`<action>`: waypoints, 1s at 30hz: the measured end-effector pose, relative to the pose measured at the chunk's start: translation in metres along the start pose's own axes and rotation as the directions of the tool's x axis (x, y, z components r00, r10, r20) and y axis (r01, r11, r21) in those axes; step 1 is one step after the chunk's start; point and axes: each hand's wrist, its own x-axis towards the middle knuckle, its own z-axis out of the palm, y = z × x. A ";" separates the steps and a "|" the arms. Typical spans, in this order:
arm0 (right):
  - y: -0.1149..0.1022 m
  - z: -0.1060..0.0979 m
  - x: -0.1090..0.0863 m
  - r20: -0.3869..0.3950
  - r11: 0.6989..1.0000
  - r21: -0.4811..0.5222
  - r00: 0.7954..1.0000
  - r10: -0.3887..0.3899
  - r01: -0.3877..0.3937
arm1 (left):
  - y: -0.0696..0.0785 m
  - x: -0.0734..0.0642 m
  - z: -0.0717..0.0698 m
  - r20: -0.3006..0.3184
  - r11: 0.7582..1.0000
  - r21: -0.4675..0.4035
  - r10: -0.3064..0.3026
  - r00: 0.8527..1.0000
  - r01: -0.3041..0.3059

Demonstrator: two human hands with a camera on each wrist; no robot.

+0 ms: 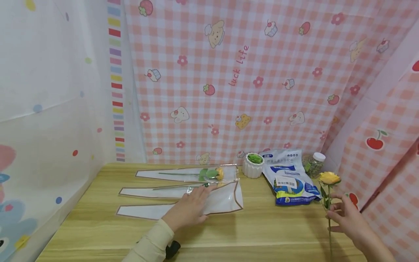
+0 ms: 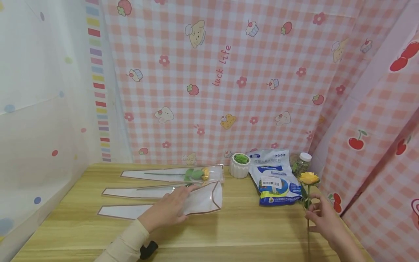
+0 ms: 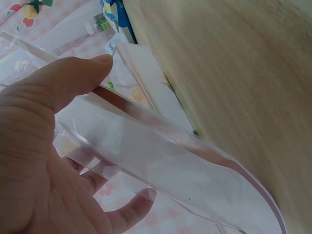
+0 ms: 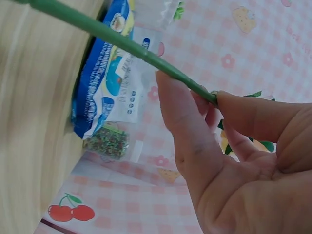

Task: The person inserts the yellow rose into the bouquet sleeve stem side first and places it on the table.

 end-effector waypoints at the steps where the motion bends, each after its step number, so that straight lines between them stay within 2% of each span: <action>1: -0.001 -0.001 0.000 -0.003 1.000 0.006 1.000 -0.006 0.006 | 0.000 0.000 0.000 -0.001 1.000 -0.001 0.001 1.000 -0.001; 6: -0.008 -0.002 0.001 -0.024 1.000 0.017 0.999 -0.024 0.024 | 0.000 -0.001 -0.001 -0.003 1.000 -0.004 0.006 1.000 -0.006; 11: -0.013 0.001 0.001 -0.043 0.997 0.019 0.996 -0.075 0.076 | 0.000 -0.001 -0.001 0.001 1.000 0.002 0.014 1.000 -0.014; 21: -0.025 0.008 0.002 -0.076 0.978 0.133 0.986 -0.150 0.159 | 0.000 -0.001 -0.002 -0.001 1.000 0.007 0.026 1.000 -0.026; 30: -0.037 0.018 0.006 -0.067 0.981 0.073 0.982 -0.176 0.180 | 0.001 -0.002 -0.002 -0.002 0.999 -0.033 0.012 1.000 -0.012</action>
